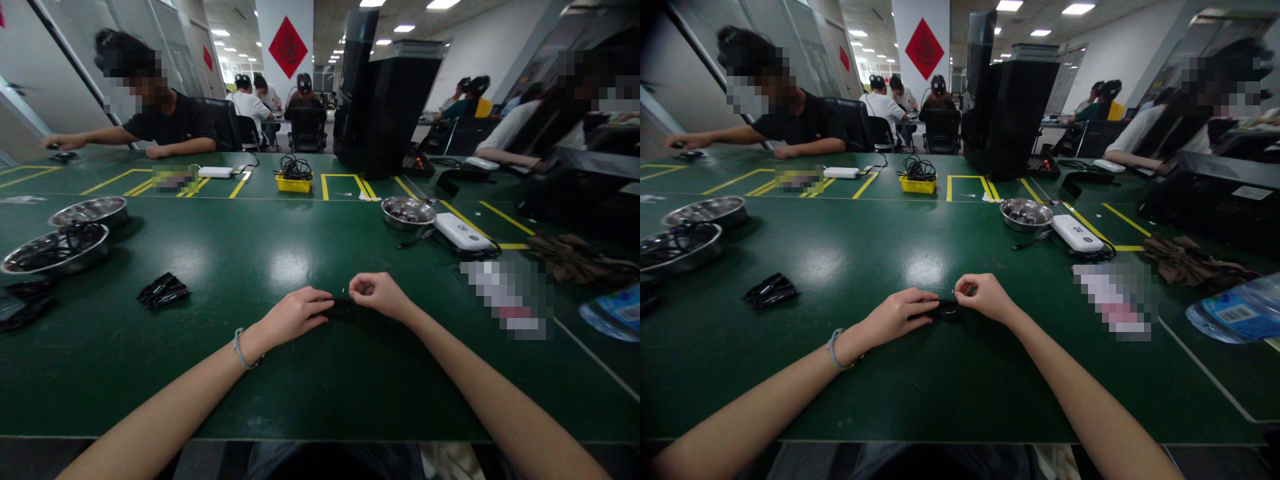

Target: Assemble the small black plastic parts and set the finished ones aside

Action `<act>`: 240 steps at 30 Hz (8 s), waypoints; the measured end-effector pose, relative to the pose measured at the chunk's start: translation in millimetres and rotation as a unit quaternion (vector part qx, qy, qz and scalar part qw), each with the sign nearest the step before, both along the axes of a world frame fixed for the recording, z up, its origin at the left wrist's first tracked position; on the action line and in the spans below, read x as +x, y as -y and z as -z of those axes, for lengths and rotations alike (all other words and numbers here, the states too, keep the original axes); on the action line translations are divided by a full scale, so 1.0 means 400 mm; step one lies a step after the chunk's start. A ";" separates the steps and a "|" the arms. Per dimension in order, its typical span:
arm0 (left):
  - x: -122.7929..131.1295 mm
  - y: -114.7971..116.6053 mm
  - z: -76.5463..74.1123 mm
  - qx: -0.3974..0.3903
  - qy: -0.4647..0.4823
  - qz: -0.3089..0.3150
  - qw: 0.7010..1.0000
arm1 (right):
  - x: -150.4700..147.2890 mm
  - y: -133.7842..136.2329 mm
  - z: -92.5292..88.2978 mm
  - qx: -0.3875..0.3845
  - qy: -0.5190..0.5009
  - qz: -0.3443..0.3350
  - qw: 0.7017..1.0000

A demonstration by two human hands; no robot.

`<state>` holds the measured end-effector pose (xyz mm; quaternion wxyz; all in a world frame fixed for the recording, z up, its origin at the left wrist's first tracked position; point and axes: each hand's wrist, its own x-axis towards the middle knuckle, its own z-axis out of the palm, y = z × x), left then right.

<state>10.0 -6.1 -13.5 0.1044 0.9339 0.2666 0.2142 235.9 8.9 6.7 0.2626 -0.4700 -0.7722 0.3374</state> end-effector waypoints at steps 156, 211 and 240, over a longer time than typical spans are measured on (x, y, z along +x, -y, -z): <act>-0.514 0.155 -0.013 0.113 -0.073 -0.285 0.949 | -0.503 0.039 0.064 0.296 0.042 -0.233 0.925; 0.050 -0.026 -0.043 -0.087 0.124 -0.107 0.983 | 0.001 0.018 0.047 0.078 0.039 0.030 0.996; 0.008 0.033 -0.034 -0.191 0.108 -0.097 0.971 | 0.009 -0.031 0.009 0.062 0.170 0.061 0.982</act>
